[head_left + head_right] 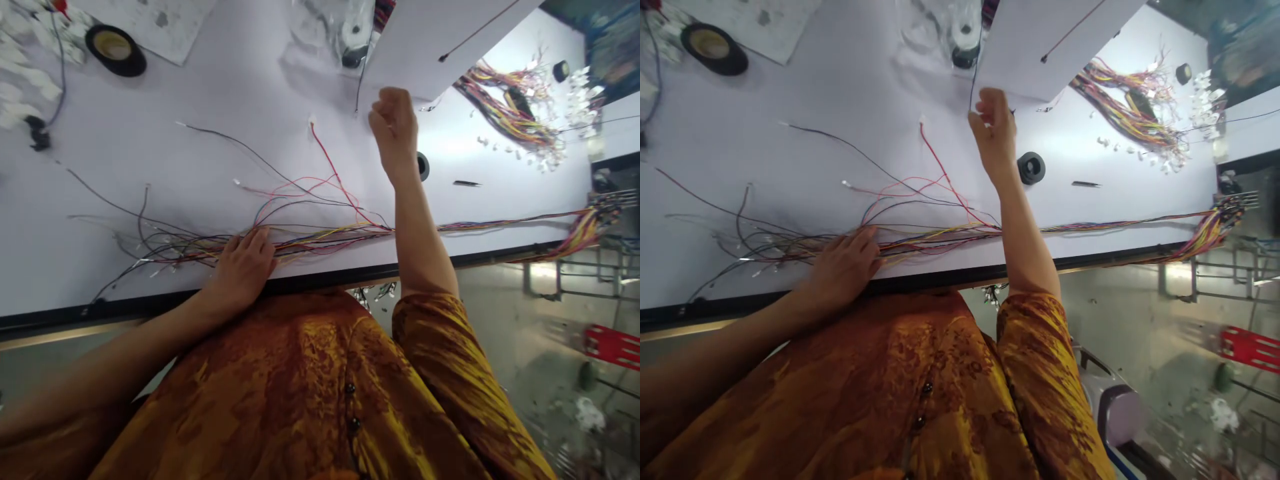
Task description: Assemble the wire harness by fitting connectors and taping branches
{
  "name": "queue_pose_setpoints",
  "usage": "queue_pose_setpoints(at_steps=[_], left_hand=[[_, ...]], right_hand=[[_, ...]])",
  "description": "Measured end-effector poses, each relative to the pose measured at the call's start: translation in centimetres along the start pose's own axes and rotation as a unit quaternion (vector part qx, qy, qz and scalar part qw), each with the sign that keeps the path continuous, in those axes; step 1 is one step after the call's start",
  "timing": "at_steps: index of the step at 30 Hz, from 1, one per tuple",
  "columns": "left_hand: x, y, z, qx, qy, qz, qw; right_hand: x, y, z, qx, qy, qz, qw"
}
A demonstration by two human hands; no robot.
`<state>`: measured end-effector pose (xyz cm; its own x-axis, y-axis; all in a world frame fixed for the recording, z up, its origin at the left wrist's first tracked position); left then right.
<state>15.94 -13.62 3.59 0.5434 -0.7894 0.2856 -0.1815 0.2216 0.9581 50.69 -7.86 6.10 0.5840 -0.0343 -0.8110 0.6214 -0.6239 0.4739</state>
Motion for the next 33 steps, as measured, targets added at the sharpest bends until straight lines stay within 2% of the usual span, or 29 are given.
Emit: queue_pose_setpoints(at_steps=[2, 6, 9, 13, 17, 19, 22, 25, 29, 31, 33], left_hand=[[-0.4, -0.3, 0.0, 0.012, -0.004, -0.002, 1.0], [-1.3, -0.8, 0.1, 0.033, -0.01, 0.016, 0.999], [-1.7, -0.9, 0.0, 0.041, -0.012, 0.05, 0.998], [-1.4, -0.9, -0.4, 0.036, -0.038, 0.056, 0.997], [-0.1, -0.7, -1.6, 0.032, -0.074, 0.093, 0.992], [0.8, -0.2, -3.2, 0.045, -0.079, 0.128, 0.988], [2.5, 0.9, -6.7, 0.082, -0.084, 0.167, 0.979], [4.7, 1.1, -10.7, 0.104, -0.122, 0.19, 0.969], [7.8, -0.9, -13.7, 0.045, -0.162, 0.179, 0.969], [8.8, -2.4, -14.0, 0.008, -0.164, 0.174, 0.971], [9.4, -3.7, -14.0, -0.007, -0.161, 0.182, 0.97]], right_hand=[[0.4, 3.0, 2.0, 0.018, 0.032, 0.036, 0.999], [0.9, 9.6, 8.1, -0.032, -0.011, 0.162, 0.986], [1.6, 12.1, 12.9, -0.067, -0.043, 0.2, 0.977], [2.6, 11.6, 16.3, -0.087, -0.078, 0.19, 0.975], [3.0, 9.8, 16.3, -0.097, -0.05, 0.214, 0.971], [3.1, 9.5, 15.8, -0.089, -0.041, 0.227, 0.969], [3.5, 9.9, 15.0, -0.082, -0.052, 0.259, 0.961], [4.1, 10.3, 14.3, -0.151, -0.067, 0.284, 0.945], [4.8, 10.1, 13.6, -0.219, -0.041, 0.282, 0.933], [5.0, 9.9, 13.3, -0.218, -0.036, 0.26, 0.94], [5.2, 9.9, 13.2, -0.201, -0.044, 0.227, 0.952]])
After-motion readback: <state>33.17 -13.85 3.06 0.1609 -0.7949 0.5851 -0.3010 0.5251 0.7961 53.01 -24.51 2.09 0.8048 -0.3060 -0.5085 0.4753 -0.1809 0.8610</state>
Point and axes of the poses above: each hand's wrist, its own z-axis away from the middle knuckle, its own y-axis out of the back of the hand, x = y × z, the point moved 1 cm from there along -z, towards the middle knuckle, and after that the axes turned 11 degrees about x, right-handed, at the moved point
